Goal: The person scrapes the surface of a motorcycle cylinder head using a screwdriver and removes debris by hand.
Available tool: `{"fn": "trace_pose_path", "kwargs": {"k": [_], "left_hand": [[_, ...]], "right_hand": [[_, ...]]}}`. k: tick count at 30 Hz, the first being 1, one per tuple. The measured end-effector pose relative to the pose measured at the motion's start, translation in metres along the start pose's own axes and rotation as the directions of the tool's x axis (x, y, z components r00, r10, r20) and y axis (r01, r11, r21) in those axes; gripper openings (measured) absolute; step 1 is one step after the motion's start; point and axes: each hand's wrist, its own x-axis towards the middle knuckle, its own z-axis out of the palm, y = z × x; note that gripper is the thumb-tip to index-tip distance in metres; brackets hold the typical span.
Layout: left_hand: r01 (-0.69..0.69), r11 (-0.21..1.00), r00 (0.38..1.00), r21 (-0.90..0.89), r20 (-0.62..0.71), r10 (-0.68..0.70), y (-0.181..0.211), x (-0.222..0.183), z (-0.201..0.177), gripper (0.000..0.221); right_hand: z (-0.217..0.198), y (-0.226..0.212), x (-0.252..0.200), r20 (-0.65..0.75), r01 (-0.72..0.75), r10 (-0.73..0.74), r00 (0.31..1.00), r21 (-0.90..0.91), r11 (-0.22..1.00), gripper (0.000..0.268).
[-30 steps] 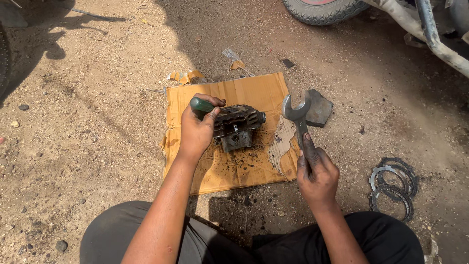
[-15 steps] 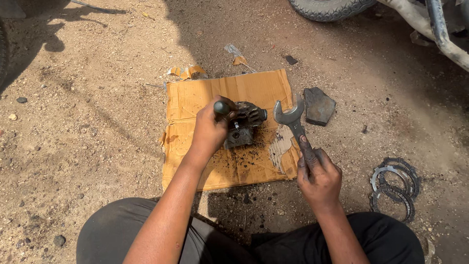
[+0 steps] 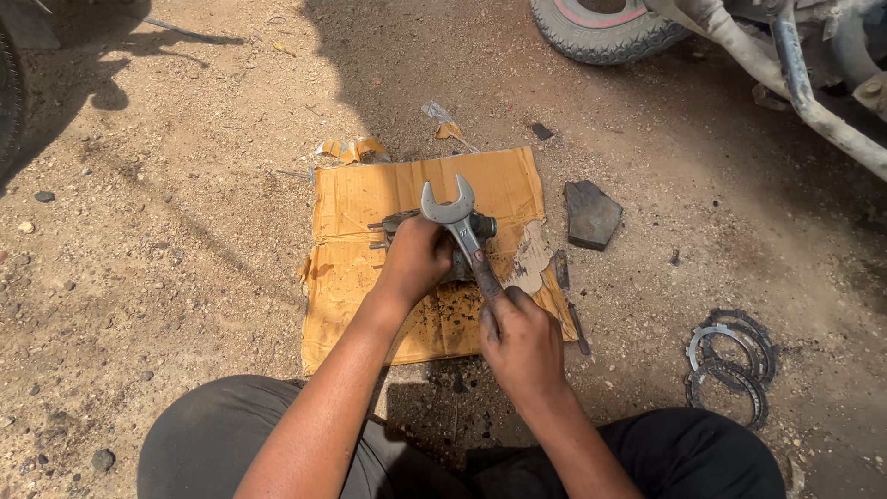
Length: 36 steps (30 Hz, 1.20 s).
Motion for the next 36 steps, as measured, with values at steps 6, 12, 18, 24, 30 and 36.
{"fn": "trace_pose_path", "kwargs": {"k": [6, 12, 18, 24, 30, 36], "left_hand": [[-0.094, 0.983, 0.994, -0.155, -0.067, 0.085, 0.009, -0.007, -0.001, 0.039], [-0.122, 0.992, 0.991, -0.019, -0.05, 0.121, 0.006, -0.009, -0.001, 0.048], [-0.151, 0.988, 0.988, -0.017, -0.021, 0.15, -0.003, -0.007, 0.006, 0.042], [-0.047, 0.997, 0.998, -0.054, -0.032, 0.046, -0.003, -0.011, 0.002, 0.034], [-0.009, 0.989, 1.0, -0.149, -0.028, 0.004, 0.002, -0.012, -0.008, 0.034], [0.206, 0.836, 0.972, -0.508, 0.008, -0.234, -0.033, -0.013, 0.005, 0.022]], "right_hand": [[-0.018, 0.006, -0.011, -0.272, 0.06, 0.061, 0.96, 0.417, 0.907, 0.045], [0.011, 0.02, -0.003, 0.025, -0.083, 0.08, 0.997, 0.239, 0.967, 0.044], [0.013, 0.028, -0.02, -0.264, 0.038, 0.055, 0.963, 0.336, 0.941, 0.032], [0.007, 0.026, -0.012, 0.009, -0.207, 0.217, 0.976, 0.341, 0.917, 0.034], [-0.039, 0.06, -0.01, -0.376, -0.038, 0.285, 0.881, 0.545, 0.838, 0.06], [-0.045, 0.095, -0.016, -0.342, -0.16, 0.45, 0.825, 0.622, 0.766, 0.065]]}}
